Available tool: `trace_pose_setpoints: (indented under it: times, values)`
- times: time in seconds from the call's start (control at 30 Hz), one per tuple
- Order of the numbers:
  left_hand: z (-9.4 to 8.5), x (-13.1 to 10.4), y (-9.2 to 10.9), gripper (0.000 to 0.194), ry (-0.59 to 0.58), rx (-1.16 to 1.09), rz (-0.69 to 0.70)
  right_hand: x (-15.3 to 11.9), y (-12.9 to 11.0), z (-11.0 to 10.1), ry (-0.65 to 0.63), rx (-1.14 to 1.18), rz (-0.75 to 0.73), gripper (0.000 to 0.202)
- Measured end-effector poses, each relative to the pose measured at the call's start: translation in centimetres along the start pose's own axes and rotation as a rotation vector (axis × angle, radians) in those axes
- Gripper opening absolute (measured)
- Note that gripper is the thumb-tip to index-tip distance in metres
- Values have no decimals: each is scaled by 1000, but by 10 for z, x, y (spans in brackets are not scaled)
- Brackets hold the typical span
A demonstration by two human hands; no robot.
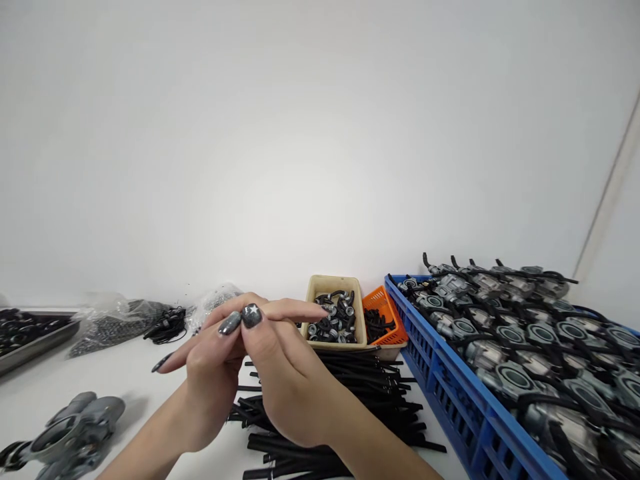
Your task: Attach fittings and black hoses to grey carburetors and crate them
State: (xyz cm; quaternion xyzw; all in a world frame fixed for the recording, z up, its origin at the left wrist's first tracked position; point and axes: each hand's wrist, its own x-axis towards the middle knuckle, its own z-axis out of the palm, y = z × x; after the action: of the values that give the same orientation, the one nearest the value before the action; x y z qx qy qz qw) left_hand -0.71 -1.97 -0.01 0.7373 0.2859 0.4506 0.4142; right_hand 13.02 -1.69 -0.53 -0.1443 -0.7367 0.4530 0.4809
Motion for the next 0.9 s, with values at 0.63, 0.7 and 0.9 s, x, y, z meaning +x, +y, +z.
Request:
trace_pose_setpoints:
  times: [0.63,0.7,0.9]
  values:
    - [-5,2,-13,70,-39,25,1,5,4,-10,-96,64,-6,54]
    - [-4,2,-11,69,-35,24,-4,6,5,-11,-105,63,-2,56]
    - [-3,5,-15,67,-74,44,9,7,6,-14,-114,43,10,62]
